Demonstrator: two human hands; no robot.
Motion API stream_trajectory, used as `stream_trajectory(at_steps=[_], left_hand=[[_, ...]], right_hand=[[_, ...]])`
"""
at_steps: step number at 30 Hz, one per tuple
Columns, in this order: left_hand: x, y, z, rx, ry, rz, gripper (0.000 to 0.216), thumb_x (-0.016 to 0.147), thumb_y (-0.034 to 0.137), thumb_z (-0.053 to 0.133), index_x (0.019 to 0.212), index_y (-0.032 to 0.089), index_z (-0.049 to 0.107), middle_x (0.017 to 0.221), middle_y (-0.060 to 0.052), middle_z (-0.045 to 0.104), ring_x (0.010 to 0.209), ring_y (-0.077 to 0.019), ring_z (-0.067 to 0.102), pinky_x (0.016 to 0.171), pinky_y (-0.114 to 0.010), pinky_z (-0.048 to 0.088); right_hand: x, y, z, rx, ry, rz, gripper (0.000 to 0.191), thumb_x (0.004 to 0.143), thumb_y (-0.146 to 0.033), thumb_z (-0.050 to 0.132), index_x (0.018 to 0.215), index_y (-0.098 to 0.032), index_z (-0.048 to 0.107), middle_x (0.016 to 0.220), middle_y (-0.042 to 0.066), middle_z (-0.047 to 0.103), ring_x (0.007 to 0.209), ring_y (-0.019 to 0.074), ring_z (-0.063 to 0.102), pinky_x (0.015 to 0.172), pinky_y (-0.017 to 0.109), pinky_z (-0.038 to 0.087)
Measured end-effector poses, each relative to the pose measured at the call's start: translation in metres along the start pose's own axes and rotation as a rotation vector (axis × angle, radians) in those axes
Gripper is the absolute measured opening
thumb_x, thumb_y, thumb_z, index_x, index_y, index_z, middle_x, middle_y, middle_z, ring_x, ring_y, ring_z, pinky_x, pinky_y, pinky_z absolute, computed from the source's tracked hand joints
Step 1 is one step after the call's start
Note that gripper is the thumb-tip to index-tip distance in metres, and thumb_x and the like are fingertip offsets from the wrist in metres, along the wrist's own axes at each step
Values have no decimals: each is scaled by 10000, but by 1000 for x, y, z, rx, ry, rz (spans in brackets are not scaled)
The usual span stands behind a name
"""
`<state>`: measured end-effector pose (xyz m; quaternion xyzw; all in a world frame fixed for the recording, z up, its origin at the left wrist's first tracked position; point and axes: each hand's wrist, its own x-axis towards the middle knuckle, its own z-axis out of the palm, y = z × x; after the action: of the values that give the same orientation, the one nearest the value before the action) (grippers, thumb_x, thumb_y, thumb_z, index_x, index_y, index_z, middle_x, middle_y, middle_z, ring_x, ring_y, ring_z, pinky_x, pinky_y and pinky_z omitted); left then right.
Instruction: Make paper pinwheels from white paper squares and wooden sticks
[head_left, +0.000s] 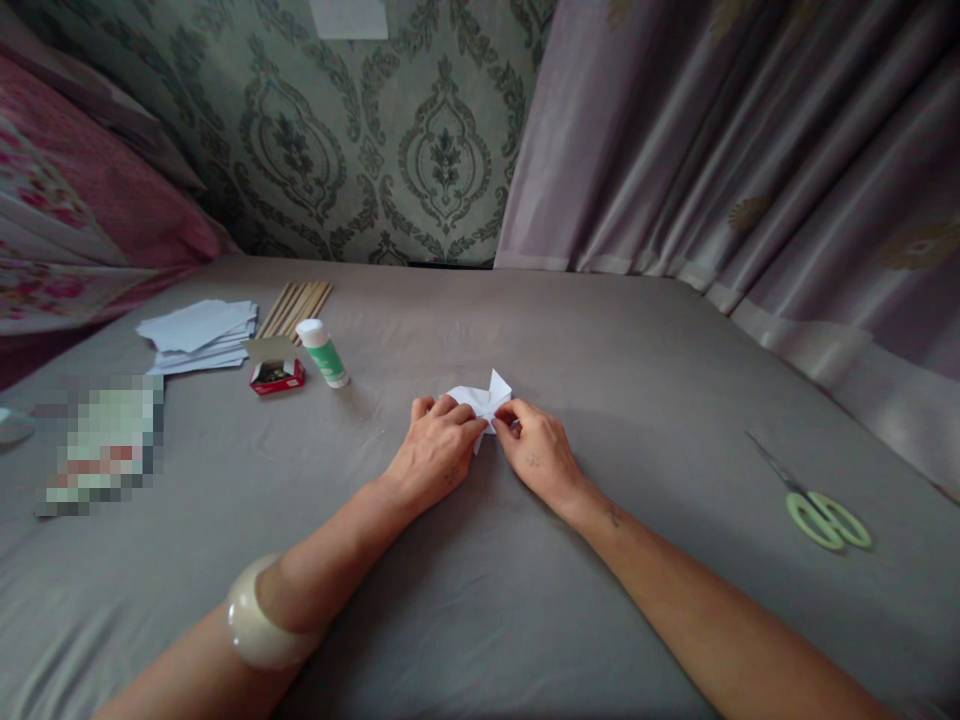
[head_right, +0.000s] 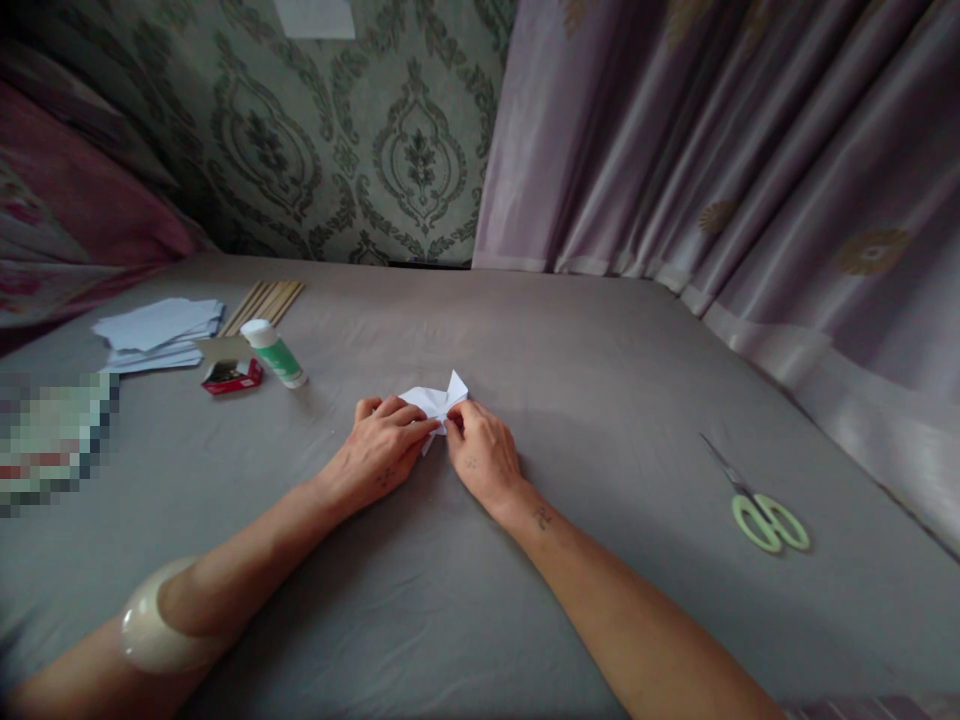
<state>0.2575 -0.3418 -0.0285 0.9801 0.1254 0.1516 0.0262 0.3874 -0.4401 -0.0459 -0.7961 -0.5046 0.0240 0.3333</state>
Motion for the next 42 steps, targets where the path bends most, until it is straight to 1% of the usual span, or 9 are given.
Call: stream_trajectory(at_steps=[12, 22, 27, 35, 42], left_hand=[[0, 2, 1, 7, -48, -8, 235, 866, 154, 471, 965, 225, 672, 902, -51, 651, 913, -231, 515, 794, -397, 296], [1, 3, -2, 1, -59, -20, 242, 870, 160, 465, 974, 220, 675, 913, -58, 655, 914, -230, 511, 801, -399, 300], [1, 3, -1, -1, -43, -16, 244, 874, 160, 458, 963, 223, 676, 908, -61, 659, 901, -221, 510, 797, -395, 300], [1, 4, -1, 10, -70, -24, 249, 879, 159, 458, 1002, 221, 664, 941, -59, 655, 926, -231, 513, 813, -401, 302], [1, 4, -1, 21, -56, -16, 250, 883, 164, 452, 999, 221, 666, 919, -62, 649, 909, -227, 504, 807, -396, 299]], right_hand=[[2, -2, 1, -22, -3, 30, 100, 828, -170, 547, 866, -169, 639, 827, 66, 704, 713, 174, 638, 684, 267, 444], [4, 0, 2, -33, -22, 27, 104, 833, -183, 537, 873, -169, 632, 828, 67, 699, 725, 175, 636, 689, 268, 442], [4, -2, 2, -44, -18, 37, 108, 834, -179, 527, 865, -175, 630, 837, 70, 700, 733, 171, 635, 690, 263, 438], [4, -4, 1, -55, -35, 49, 101, 835, -181, 535, 866, -171, 630, 816, 65, 693, 740, 170, 634, 678, 252, 425], [5, -1, 2, -56, -52, -4, 127, 834, -161, 524, 863, -181, 646, 826, 57, 685, 757, 169, 624, 698, 255, 426]])
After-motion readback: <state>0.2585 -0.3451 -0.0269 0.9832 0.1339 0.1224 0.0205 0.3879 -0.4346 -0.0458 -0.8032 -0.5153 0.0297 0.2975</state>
